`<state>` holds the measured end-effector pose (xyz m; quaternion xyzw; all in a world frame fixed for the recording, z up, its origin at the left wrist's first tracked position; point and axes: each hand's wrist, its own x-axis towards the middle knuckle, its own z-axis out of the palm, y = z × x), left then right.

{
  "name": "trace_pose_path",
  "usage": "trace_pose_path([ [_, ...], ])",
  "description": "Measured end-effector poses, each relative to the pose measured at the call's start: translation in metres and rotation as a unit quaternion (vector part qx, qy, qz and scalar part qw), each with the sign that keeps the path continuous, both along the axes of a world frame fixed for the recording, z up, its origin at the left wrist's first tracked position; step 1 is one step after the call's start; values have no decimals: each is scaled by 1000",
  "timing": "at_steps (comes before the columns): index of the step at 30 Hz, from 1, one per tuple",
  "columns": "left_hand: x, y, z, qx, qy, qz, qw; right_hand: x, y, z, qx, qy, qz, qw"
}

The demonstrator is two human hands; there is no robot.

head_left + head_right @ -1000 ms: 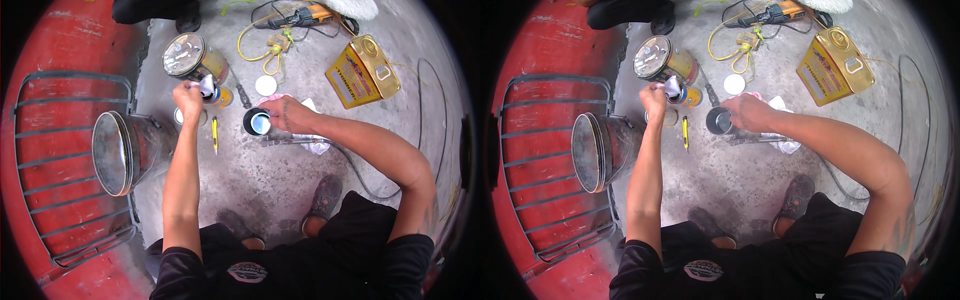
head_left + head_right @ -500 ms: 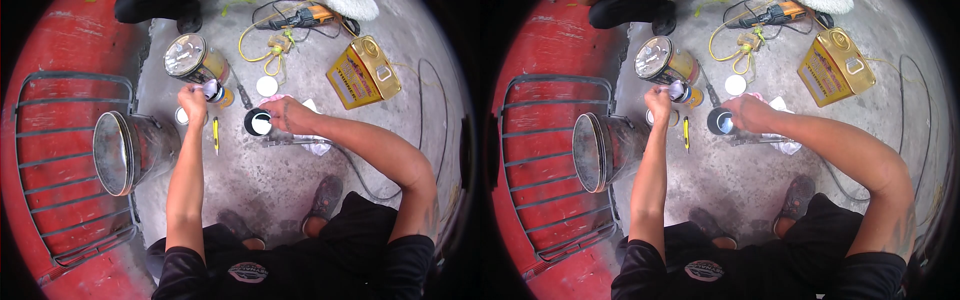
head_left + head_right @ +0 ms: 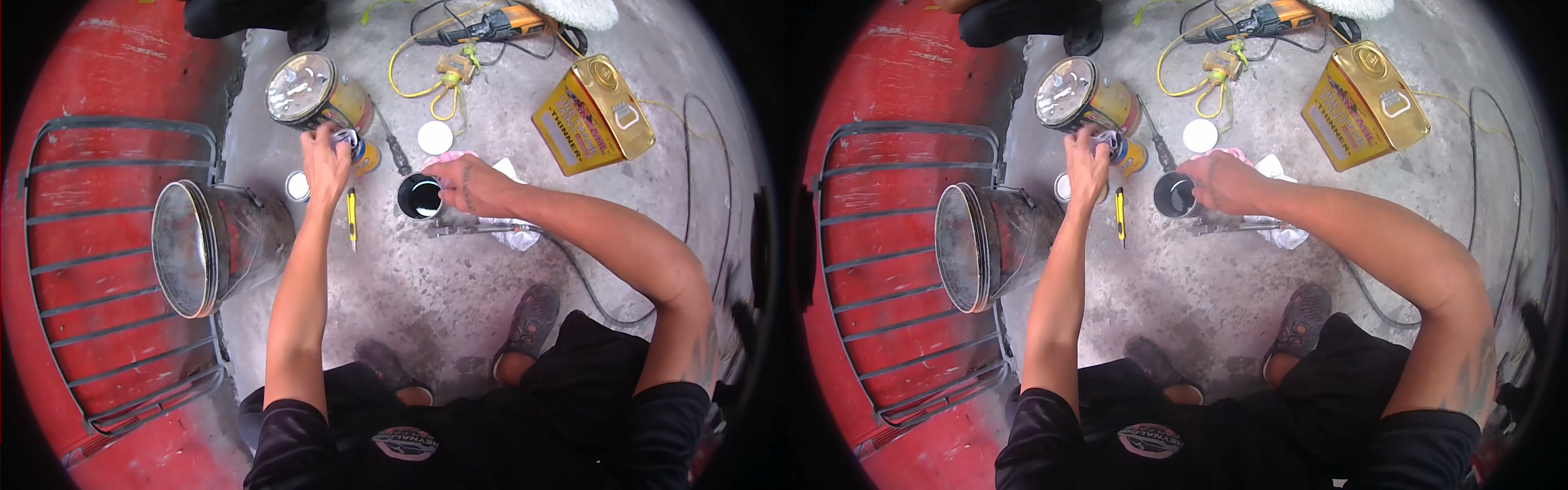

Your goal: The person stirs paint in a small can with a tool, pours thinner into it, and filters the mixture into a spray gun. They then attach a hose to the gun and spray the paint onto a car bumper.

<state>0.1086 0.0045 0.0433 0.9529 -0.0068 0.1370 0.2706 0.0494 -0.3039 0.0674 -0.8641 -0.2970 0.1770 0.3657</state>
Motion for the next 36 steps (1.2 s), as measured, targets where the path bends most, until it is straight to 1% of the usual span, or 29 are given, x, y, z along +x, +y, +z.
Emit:
trace_pose_path([
  [1,-6,-1,10,1,2,-1,1000,1,0,-1,1,2,-1,1000],
  [3,-27,-6,29,80,-136,3,987,0,-1,-4,4,-22,2,1000],
  [4,-42,-10,36,76,-129,1,989,0,-1,-9,9,-21,-6,1000],
  [5,-57,-13,45,-23,-59,-82,995,-2,-2,-8,5,-16,-6,1000],
  [6,-70,-13,48,-121,9,-160,980,-3,-3,-4,14,3,-22,1000],
  [8,-92,-35,43,-155,124,-231,953,-4,-2,-7,32,7,-39,999],
  [10,-99,-48,30,-141,200,-254,936,-8,1,-13,45,-20,-42,998],
  [11,-101,-51,24,-148,197,-258,934,-10,-2,-16,54,-50,-49,996],
  [12,-104,-54,19,-146,211,-254,933,-15,-4,-16,102,-4,-56,993],
  [13,-107,-58,15,-147,225,-253,929,-16,-7,-24,149,-8,-54,987],
  [14,-108,-59,12,-149,208,-249,934,-20,-5,-31,246,42,-59,966],
  [15,-110,-57,4,-135,216,-225,940,-22,-13,-19,161,89,-15,983],
  [16,-107,-58,9,-131,223,-226,939,-23,-19,-53,147,91,35,984],
  [17,-106,-55,4,-156,225,-228,934,-31,-32,-59,102,119,62,986],
  [18,-107,-63,24,-219,259,-223,914,-51,-36,-108,174,19,51,983],
  [19,-107,-55,15,-203,233,-220,925,-52,-38,-89,57,123,95,986],
  [20,-106,-57,15,-228,224,-237,918,-60,-37,-93,52,175,110,977],
  [22,-100,-58,21,-247,210,-246,914,-81,-28,-115,7,97,79,992],
  [25,-90,-63,19,-253,232,-235,909,-78,-24,-112,45,98,65,992],
  [26,-82,-59,14,-275,234,-251,898,-79,-26,-121,47,101,70,991],
  [28,-67,-55,3,-290,246,-250,890,-97,-22,-158,150,-8,-7,989],
  [29,-57,-61,12,-292,289,-216,886,-97,-23,-152,112,111,-12,987],
  [30,-46,-61,4,-273,259,-207,903,-108,-23,-196,176,240,-41,954],
  [31,-34,-59,-7,-212,195,-220,932,-96,-28,-137,92,116,41,988],
  [32,-19,-66,-4,-181,212,-239,930,-102,-34,-126,92,130,41,986],
  [33,-9,-76,0,-109,176,-273,940,-104,-38,-120,82,137,33,987],
  [34,1,-81,-8,-44,128,-311,941,-102,-36,-104,93,141,44,985],
  [35,11,-88,-19,18,76,-352,933,-99,-38,-83,70,118,41,990],
  [36,17,-96,-24,19,78,-351,933,-98,-39,-69,45,97,35,994],
])
